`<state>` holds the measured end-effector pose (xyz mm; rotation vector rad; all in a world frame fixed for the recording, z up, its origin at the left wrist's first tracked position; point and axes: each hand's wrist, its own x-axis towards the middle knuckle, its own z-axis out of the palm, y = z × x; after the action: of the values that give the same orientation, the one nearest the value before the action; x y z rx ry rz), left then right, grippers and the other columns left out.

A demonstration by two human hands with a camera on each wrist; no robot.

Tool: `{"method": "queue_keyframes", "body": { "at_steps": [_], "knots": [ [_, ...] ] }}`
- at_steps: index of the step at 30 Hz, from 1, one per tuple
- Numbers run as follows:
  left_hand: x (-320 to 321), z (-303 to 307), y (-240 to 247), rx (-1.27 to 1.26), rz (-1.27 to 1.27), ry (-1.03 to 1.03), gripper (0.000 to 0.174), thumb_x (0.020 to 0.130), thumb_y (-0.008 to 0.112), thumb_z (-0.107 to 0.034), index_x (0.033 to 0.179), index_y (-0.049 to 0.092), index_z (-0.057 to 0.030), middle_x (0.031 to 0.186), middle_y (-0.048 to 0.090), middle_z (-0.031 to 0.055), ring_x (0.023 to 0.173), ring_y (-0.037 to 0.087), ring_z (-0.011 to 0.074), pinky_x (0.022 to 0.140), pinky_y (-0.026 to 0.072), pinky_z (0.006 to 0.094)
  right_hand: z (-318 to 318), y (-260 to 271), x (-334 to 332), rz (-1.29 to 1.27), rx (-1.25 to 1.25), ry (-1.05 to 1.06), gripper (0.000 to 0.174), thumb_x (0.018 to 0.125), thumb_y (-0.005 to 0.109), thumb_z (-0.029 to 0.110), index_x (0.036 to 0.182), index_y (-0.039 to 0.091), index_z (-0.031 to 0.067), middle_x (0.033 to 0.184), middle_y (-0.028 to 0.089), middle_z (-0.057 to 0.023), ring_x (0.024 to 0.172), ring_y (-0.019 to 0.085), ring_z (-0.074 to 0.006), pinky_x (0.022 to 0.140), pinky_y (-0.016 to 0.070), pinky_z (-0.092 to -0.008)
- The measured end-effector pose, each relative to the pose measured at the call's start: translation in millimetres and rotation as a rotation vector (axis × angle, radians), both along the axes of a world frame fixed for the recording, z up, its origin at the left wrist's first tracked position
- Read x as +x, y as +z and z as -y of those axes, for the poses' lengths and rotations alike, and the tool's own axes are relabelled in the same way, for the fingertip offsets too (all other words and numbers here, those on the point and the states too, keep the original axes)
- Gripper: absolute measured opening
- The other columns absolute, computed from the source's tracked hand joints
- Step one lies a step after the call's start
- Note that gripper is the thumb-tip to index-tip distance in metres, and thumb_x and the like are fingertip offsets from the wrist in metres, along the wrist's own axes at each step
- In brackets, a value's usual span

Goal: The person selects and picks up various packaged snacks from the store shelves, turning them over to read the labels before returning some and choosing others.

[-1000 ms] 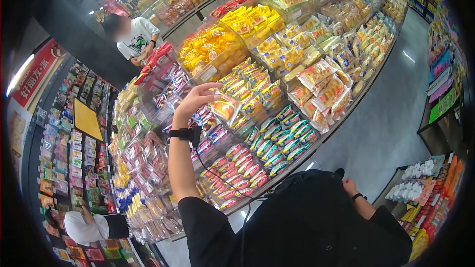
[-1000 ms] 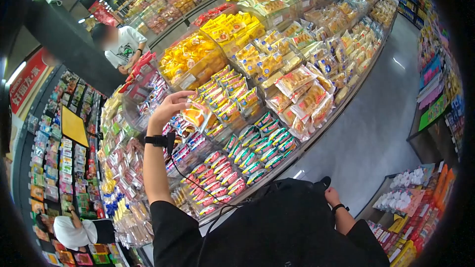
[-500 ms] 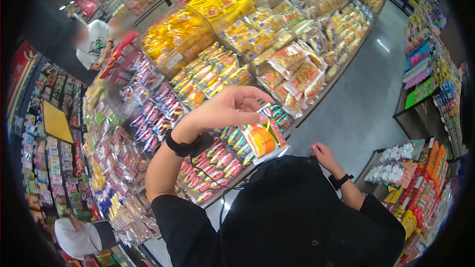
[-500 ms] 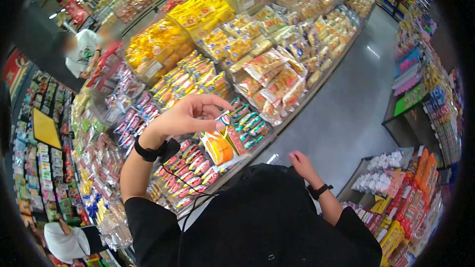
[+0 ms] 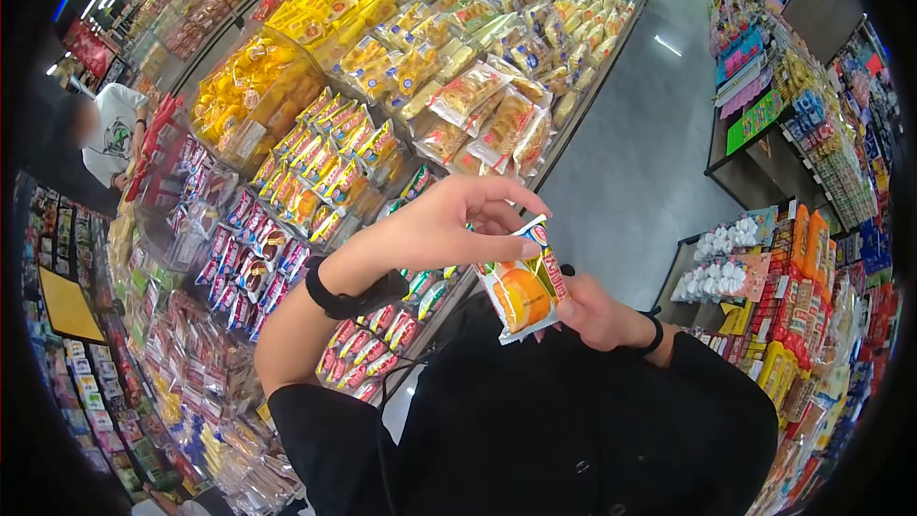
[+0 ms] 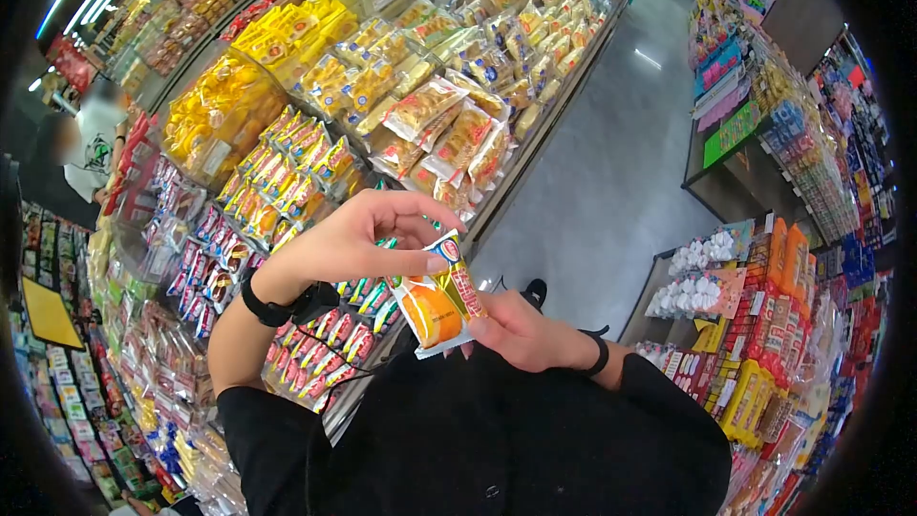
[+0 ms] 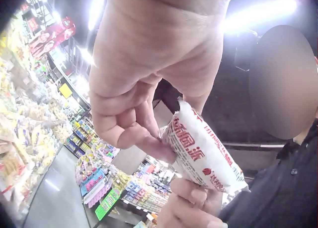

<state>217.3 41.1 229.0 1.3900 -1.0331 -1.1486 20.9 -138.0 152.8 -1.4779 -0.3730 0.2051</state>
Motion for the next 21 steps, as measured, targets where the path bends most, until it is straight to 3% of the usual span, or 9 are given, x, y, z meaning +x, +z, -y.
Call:
{"method": "queue_keyframes", "body": {
  "at_steps": [7, 10, 21],
  "knots": [
    [-3, -2, 1, -0.056, -0.066, -0.026, 0.036, 0.095, 0.075, -0.014, 0.128, 0.064, -0.0032, 0.102, 0.074, 0.0043, 0.091, 0.067, 0.006, 0.079, 0.0526, 0.0222, -8, 14, -5, 0.103, -0.012, -0.012, 0.042, 0.109, 0.042, 0.034, 0.122, 0.06, -0.0028, 0.1, 0.07, -0.0096, 0.087, 0.068, -0.0175, 0.08, 0.0546, -0.0328],
    [-4, -7, 9, -0.026, -0.028, -0.035, 0.038, 0.095, 0.073, -0.007, 0.13, 0.062, -0.0001, 0.111, 0.072, 0.0049, 0.103, 0.067, 0.0095, 0.089, 0.052, 0.0255, -8, 15, -6, 0.097, -0.054, -0.009, 0.039, 0.107, 0.045, 0.031, 0.12, 0.061, -0.0026, 0.097, 0.069, -0.0095, 0.086, 0.068, -0.0185, 0.079, 0.0538, -0.033],
    [-7, -27, 11, -0.028, -0.059, -0.013, 0.039, 0.094, 0.073, -0.006, 0.131, 0.062, -0.0004, 0.113, 0.072, 0.0058, 0.103, 0.066, 0.0091, 0.09, 0.0511, 0.0257, -15, 18, 1, 0.126, -0.131, 0.031, 0.036, 0.105, 0.05, 0.03, 0.117, 0.062, -0.0017, 0.091, 0.068, -0.0109, 0.082, 0.068, -0.0226, 0.078, 0.053, -0.0347]
  ]
}}
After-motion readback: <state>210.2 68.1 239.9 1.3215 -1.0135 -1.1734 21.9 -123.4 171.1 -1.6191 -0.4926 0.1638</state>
